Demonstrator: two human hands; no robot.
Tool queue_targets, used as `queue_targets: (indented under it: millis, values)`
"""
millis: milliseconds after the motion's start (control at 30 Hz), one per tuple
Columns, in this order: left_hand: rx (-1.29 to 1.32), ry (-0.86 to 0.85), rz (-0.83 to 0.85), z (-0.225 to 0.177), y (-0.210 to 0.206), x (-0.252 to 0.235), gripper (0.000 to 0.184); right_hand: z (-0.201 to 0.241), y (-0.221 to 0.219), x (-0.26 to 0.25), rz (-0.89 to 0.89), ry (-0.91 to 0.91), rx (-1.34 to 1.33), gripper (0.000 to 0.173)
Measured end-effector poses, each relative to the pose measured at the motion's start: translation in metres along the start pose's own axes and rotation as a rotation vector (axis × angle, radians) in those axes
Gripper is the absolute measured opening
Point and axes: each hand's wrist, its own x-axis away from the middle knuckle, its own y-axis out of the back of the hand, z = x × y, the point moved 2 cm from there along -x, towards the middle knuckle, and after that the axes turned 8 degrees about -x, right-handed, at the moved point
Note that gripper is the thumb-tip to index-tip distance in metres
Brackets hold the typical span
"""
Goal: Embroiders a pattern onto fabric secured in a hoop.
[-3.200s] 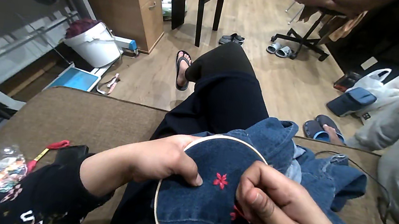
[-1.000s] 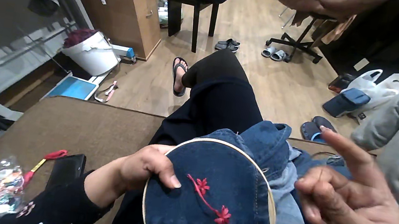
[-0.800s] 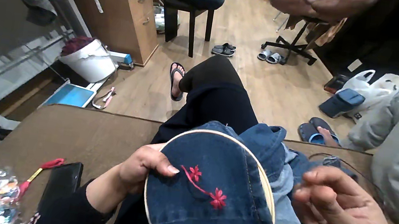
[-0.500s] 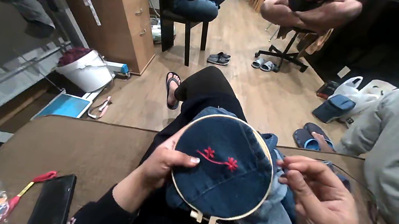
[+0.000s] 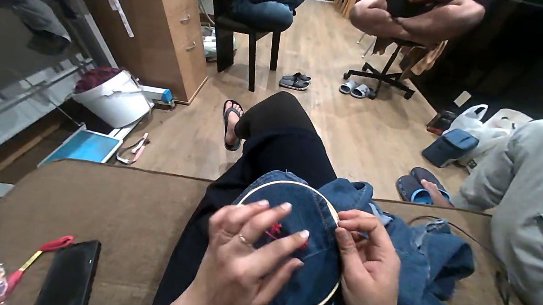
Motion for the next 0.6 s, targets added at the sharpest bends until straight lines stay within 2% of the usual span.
queue_targets:
  millis: [67,167,367,433,600]
  values:
    - [-0.095,-0.094,0.069,-0.001,-0.013,0.002,0.032,-0.005,0.000,0.001,-0.016,0.055,0.057,0.003]
    - [-0.139,-0.107,0.103,0.004,-0.025,0.008,0.036,-0.013,0.001,0.003,-0.034,0.075,0.095,0.004]
    - [-0.164,-0.064,-0.088,0.012,-0.021,0.023,0.032,-0.018,-0.001,0.006,-0.038,0.129,0.079,0.006]
    - [-0.187,-0.082,-0.108,0.008,-0.019,0.021,0.040,-0.018,-0.001,0.006,-0.036,0.136,0.083,0.006]
    - [-0.183,-0.272,0.177,-0.002,-0.025,0.023,0.059,-0.022,-0.001,0.007,-0.034,0.138,0.081,0.009]
